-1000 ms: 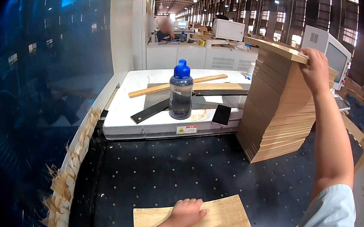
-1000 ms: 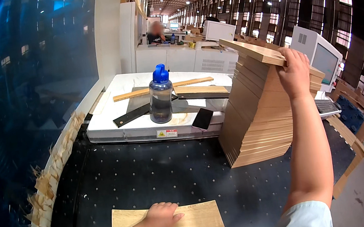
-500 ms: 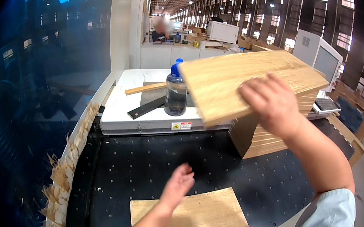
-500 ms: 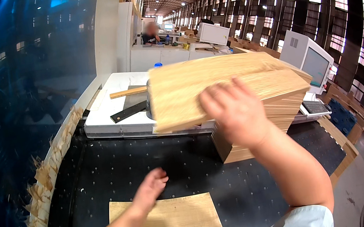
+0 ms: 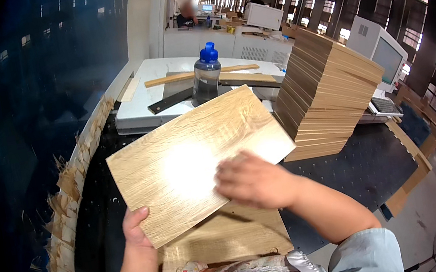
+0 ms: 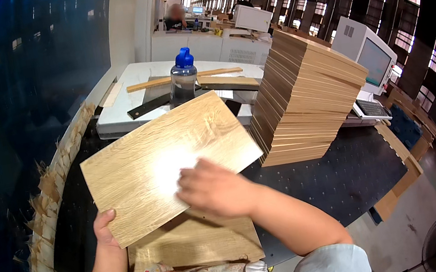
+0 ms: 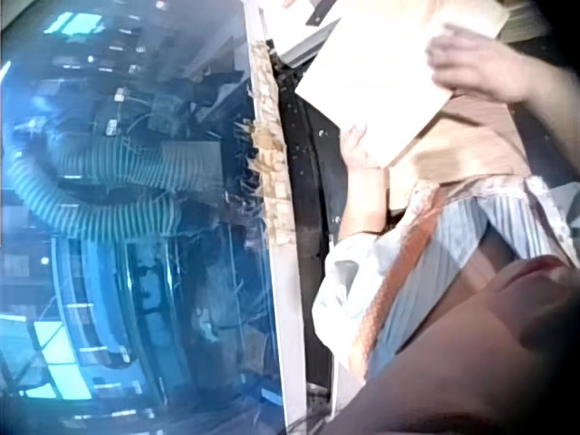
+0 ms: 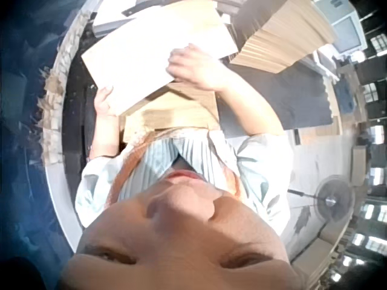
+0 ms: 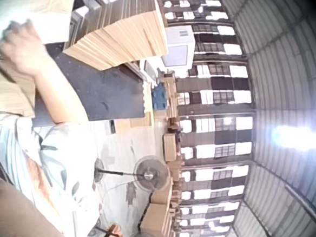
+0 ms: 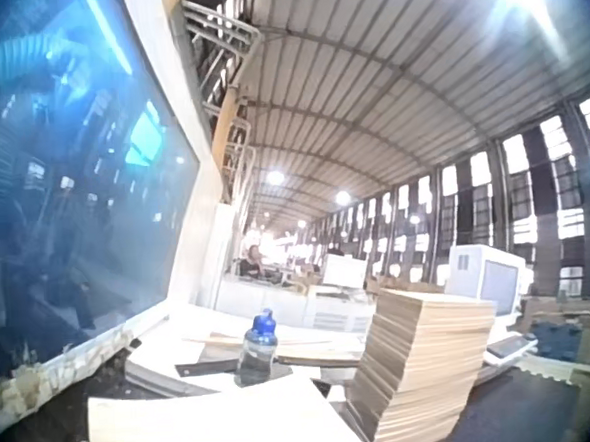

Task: The person picks up wooden boards from a large stack on a black table, wipes the surface of each board with their hand, and stacks them onto a smaller pile on a low orange pallet.

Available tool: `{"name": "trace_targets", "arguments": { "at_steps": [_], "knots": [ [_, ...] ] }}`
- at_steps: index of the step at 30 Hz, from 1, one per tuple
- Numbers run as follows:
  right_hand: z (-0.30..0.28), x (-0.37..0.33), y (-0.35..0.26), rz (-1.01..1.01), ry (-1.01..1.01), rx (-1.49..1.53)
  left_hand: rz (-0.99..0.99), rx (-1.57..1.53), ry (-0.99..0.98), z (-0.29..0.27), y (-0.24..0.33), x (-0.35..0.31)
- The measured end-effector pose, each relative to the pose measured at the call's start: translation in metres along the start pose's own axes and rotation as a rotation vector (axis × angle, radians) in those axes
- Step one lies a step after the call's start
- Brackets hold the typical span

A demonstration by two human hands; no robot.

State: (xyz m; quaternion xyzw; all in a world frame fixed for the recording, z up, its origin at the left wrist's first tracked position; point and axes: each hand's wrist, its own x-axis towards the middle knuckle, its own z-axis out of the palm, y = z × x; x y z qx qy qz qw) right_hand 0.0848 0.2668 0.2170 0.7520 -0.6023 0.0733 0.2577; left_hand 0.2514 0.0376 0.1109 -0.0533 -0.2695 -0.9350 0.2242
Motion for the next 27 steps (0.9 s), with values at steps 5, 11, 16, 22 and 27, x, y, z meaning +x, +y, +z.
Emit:
{"name": "trace_targets", "arguments": {
  "at_steps": [5,11,16,22,27],
  "knots": [
    [0.032,-0.087,0.046,0.982,0.353,0.291,-0.001,0.113,-0.028,-0.013,0.015,-0.019],
    [0.076,-0.112,0.003,1.243,0.697,1.48,0.087,0.395,-0.019,-0.041,0.016,-0.003],
    [0.093,-0.114,-0.012,1.207,0.833,1.546,0.175,0.738,0.035,-0.065,0.024,0.015],
    [0.099,-0.109,-0.011,1.221,0.893,1.5,0.18,0.762,0.163,-0.076,0.017,0.025],
    [0.086,-0.108,-0.016,1.14,0.917,1.555,0.144,0.678,0.24,-0.083,0.024,0.02]
  ]
}}
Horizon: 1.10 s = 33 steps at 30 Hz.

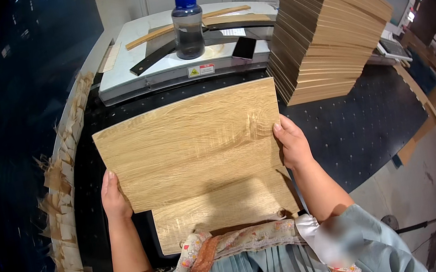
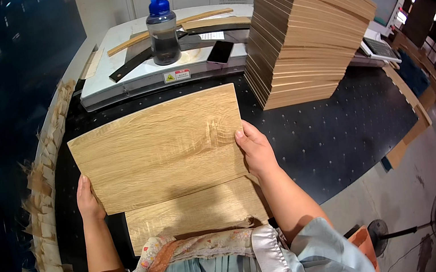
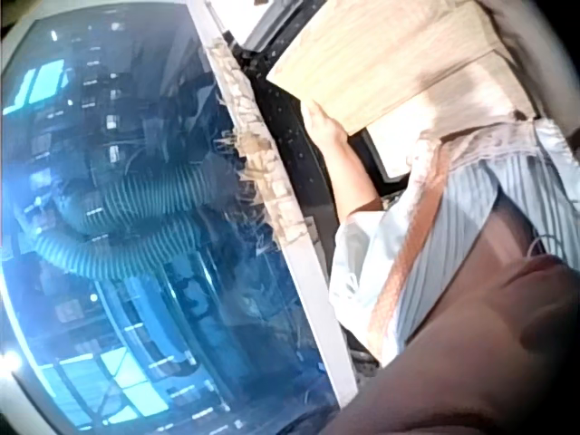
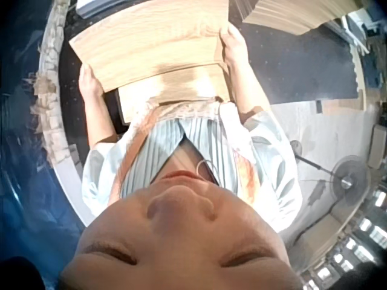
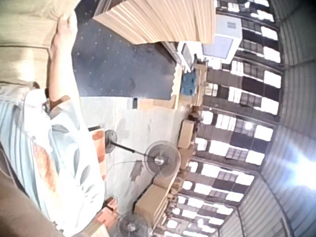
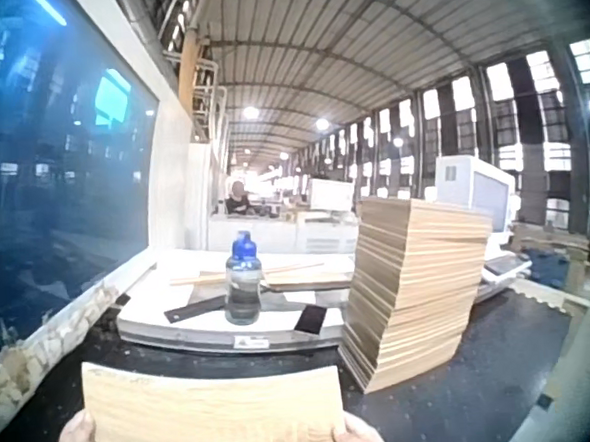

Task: The person picks up wooden boards from a large stack on a black table, wipes the surface of each board with their hand, and stacks them onto a smaller pile on a low orange pallet.

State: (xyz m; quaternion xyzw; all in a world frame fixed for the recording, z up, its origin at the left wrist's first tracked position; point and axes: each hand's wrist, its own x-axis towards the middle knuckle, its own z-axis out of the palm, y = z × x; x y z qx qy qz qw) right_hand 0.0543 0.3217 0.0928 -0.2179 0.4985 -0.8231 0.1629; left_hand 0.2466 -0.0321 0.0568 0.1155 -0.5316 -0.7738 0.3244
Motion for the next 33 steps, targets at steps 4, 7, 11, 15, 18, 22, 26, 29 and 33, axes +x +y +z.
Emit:
{"name": "trace_targets", "arguments": {
  "at_steps": [4,7,11,15,18,22,26,29,33],
  "knots": [
    [0.009,-0.004,-0.002,-0.051,-0.03,0.003,0.009,-0.034,0.032,-0.002,0.001,0.004],
    [0.013,-0.004,-0.008,-0.023,-0.032,0.02,-0.009,-0.047,0.067,-0.001,0.006,0.004],
    [0.008,-0.001,-0.012,0.055,0.017,0.046,-0.058,-0.115,0.051,-0.004,0.005,0.005],
    [0.001,-0.004,-0.011,0.035,0.011,0.058,-0.125,-0.236,-0.037,0.009,0.012,0.002],
    [-0.006,-0.005,-0.004,0.062,0.014,0.091,-0.167,-0.313,-0.143,0.007,0.019,-0.005],
    [-0.012,-0.005,-0.003,0.065,0.019,0.099,-0.177,-0.393,-0.226,0.023,0.029,-0.005],
    [-0.018,-0.005,0.002,0.084,0.08,0.077,-0.184,-0.406,-0.238,0.027,0.029,-0.004],
    [-0.02,-0.003,0.004,0.079,0.081,0.088,-0.173,-0.429,-0.261,0.033,0.033,-0.004],
    [-0.027,-0.001,0.009,0.092,0.119,0.089,-0.201,-0.462,-0.243,0.036,0.035,-0.004]
  ]
}}
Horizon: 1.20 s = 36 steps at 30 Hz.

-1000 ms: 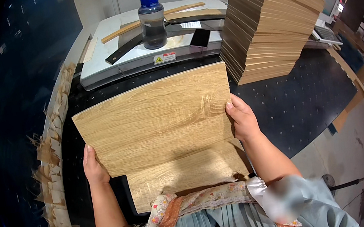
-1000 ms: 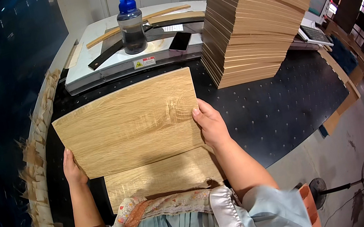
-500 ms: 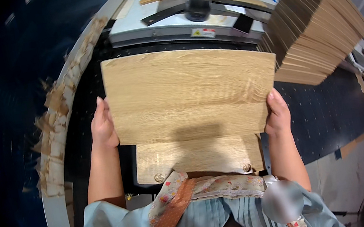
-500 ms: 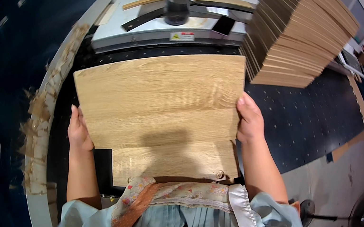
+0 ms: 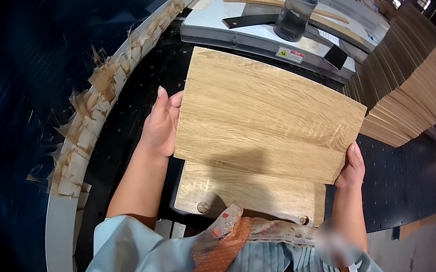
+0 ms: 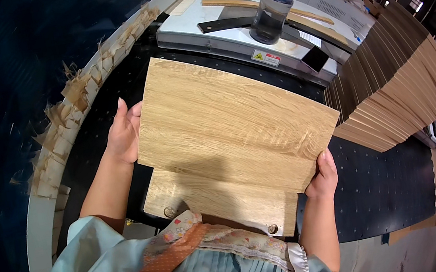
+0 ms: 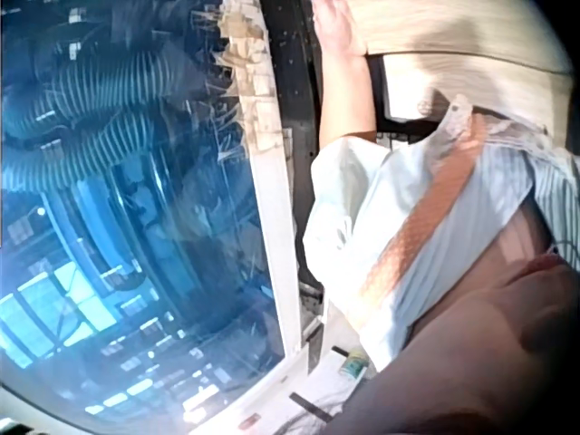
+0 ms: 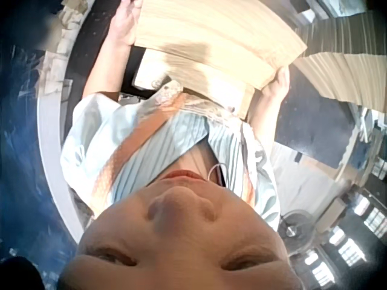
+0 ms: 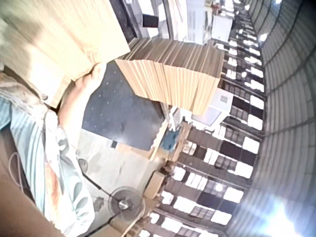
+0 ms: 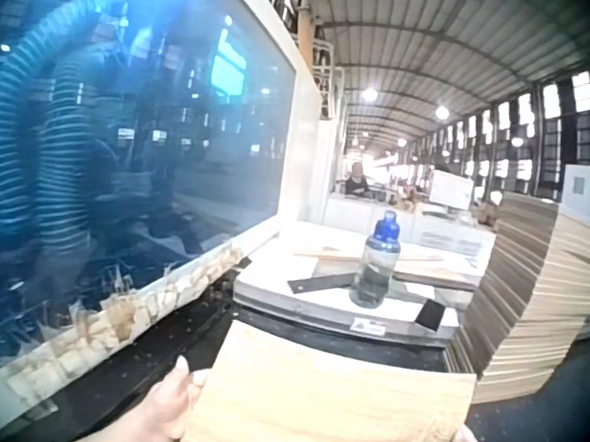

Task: The person picks up wooden boards from a large stack on a black table, wipes the surface of each board with their hand, and stacks them onto a smaller pile on a low orange pallet.

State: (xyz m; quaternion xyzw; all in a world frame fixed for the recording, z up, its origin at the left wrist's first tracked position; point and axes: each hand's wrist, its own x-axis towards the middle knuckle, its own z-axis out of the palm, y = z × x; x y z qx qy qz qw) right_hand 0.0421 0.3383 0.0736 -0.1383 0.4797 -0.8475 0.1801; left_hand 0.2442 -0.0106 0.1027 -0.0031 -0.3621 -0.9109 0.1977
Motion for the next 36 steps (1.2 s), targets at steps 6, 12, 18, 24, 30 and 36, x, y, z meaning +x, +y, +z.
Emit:
{"name": "trace_targets", "arguments": {
  "at_steps": [6,12,18,24,30,36],
  "knots": [
    [-0.004,0.003,0.003,0.035,-0.046,0.012,-0.034,0.018,-0.095,-0.004,0.002,0.004],
    [-0.006,0.002,0.007,0.068,0.028,0.014,-0.063,-0.003,-0.057,0.001,0.004,0.009],
    [-0.003,0.001,0.004,0.147,0.058,0.013,-0.086,-0.042,-0.13,-0.011,0.004,0.012],
    [-0.001,0.011,-0.012,0.265,-0.066,0.079,-0.113,0.09,-0.052,-0.019,0.01,0.016],
    [0.022,0.016,-0.02,0.149,-0.217,0.121,0.012,0.288,0.044,-0.016,0.011,0.007],
    [0.031,0.011,-0.032,0.011,-0.108,0.051,0.073,0.282,0.044,-0.017,0.007,0.01]
  ]
}}
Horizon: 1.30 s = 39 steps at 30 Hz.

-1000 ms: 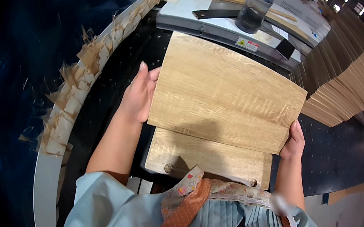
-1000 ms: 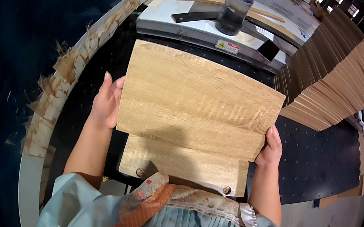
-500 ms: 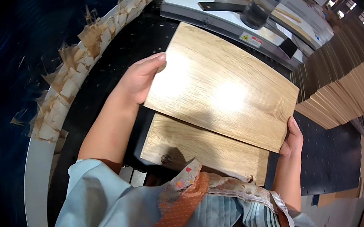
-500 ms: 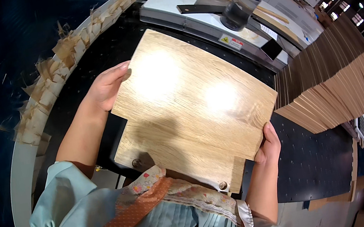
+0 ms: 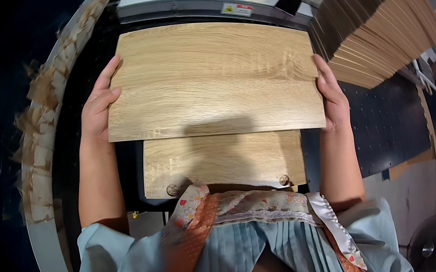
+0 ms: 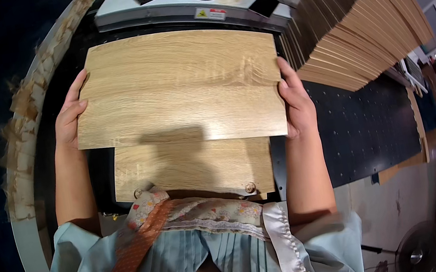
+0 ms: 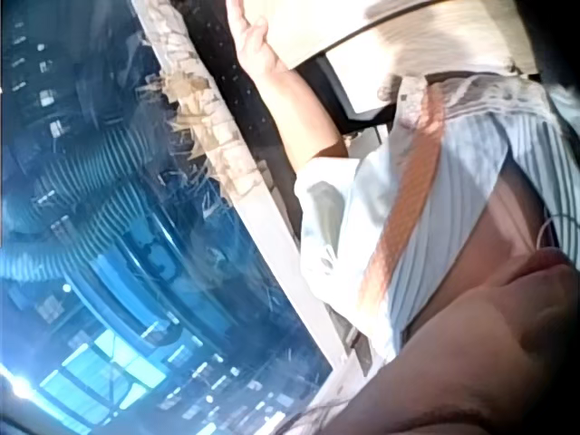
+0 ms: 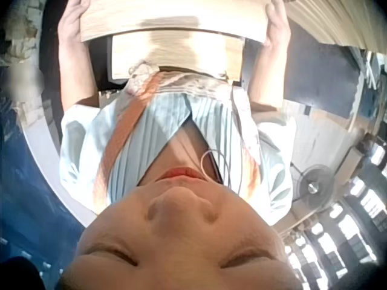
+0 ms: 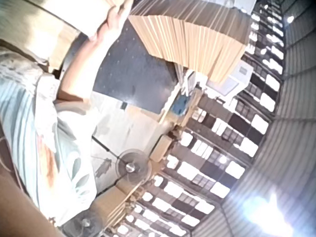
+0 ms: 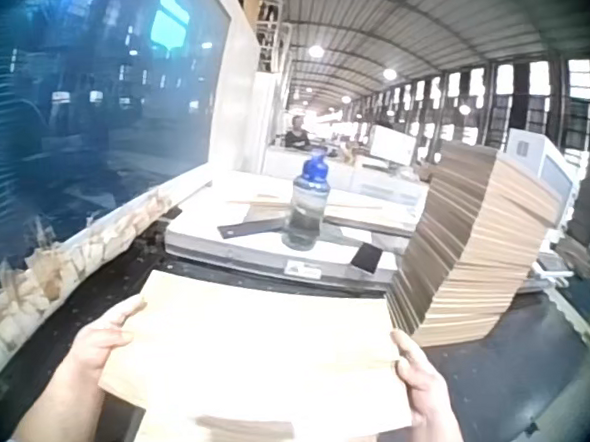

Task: The person picks up wooden boards from a large stack on a black table, wipes the surface of each board with their hand, and stacks them onto a smaller pile on a low orange pallet.

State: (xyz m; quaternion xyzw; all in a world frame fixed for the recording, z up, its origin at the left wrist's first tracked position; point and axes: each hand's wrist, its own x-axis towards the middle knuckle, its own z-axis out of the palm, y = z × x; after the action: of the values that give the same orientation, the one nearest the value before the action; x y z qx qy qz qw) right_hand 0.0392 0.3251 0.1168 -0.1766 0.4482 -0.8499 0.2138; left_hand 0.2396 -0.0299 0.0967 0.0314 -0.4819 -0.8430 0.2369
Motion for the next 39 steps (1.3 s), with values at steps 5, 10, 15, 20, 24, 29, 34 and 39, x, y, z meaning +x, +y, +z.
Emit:
{"name": "trace_targets", "arguments": {
  "at_steps": [5,10,15,20,24,29,34,39],
  "knots": [
    [-0.018,0.002,-0.01,0.009,-0.152,-0.049,-0.026,-0.102,-0.023,-0.005,0.001,0.001],
    [-0.017,-0.002,-0.023,-0.063,-0.309,-0.048,-0.095,-0.215,-0.059,-0.003,0.009,0.001],
    [-0.017,0.007,-0.032,0.087,-0.153,-0.19,-0.28,-0.549,-0.185,-0.029,0.013,0.009],
    [-0.007,0.01,-0.035,0.238,-0.044,-0.084,-0.351,-0.635,-0.155,-0.022,0.021,0.011],
    [-0.005,0.009,-0.037,0.301,-0.04,0.021,-0.374,-0.685,-0.085,-0.019,0.018,0.012],
    [-0.007,0.009,-0.035,0.32,-0.088,0.057,-0.358,-0.677,-0.035,-0.02,0.017,0.011],
    [0.005,0.01,-0.031,0.308,-0.035,-0.133,-0.326,-0.583,0.07,-0.014,0.019,0.008],
    [0.006,0.01,-0.034,0.096,0.039,-0.287,-0.266,-0.351,-0.052,-0.001,0.008,0.007]
  ]
}}
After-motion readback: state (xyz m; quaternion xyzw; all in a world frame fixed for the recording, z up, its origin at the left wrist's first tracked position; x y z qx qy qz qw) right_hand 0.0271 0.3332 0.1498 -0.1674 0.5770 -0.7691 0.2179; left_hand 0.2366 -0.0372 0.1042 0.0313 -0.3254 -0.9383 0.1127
